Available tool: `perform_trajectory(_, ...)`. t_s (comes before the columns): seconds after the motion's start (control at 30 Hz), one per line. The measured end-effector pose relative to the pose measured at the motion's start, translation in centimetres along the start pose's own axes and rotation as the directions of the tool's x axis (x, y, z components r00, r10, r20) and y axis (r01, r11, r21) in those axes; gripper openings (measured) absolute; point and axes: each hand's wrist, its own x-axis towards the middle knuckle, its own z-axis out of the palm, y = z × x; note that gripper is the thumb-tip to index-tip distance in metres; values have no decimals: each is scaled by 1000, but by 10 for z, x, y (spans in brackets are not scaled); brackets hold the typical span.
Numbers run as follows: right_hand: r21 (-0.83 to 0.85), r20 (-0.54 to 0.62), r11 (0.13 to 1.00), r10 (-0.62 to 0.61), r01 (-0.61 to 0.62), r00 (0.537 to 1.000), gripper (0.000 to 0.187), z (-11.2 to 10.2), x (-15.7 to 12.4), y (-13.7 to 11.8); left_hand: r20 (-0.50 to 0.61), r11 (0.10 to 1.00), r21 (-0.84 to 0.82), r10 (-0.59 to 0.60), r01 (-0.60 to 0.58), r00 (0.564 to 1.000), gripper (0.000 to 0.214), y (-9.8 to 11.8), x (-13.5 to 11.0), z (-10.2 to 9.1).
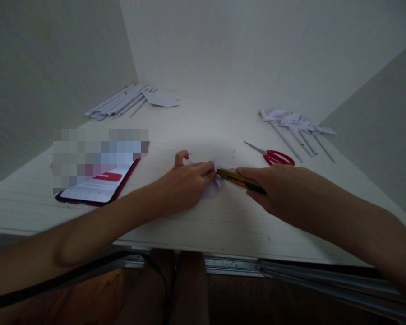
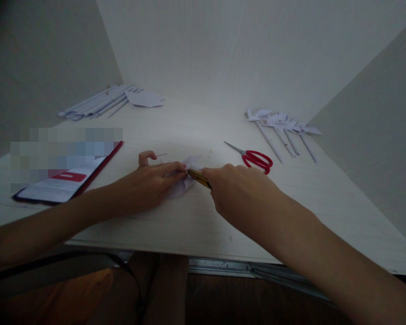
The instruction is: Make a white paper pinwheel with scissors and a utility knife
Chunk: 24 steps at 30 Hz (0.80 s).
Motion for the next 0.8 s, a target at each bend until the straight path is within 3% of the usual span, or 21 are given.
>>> perform_trajectory(0.2, 12, -10, 998, -59, 59, 998, 37, -2, 1, 0, -33, 1000, 24, 6, -5, 999, 35, -1, -1, 2)
perform_trajectory(0.33, 22, 16, 999, -34, 34, 999, 29, -4, 4, 3, -36, 1000, 25, 6, -5, 999, 35, 1, 0, 1)
perform_trajectory(0.53, 14, 17, 1000, -25, 25, 1000, 34, -3, 3, 1, -18, 1000, 12, 2, -2, 1000, 34, 1, 1, 0)
perform_trajectory(0.8, 24, 25, 997, -80, 80, 996, 26, -6, 6, 6, -25, 1000, 24, 5, -4, 1000, 34, 1, 0, 0)
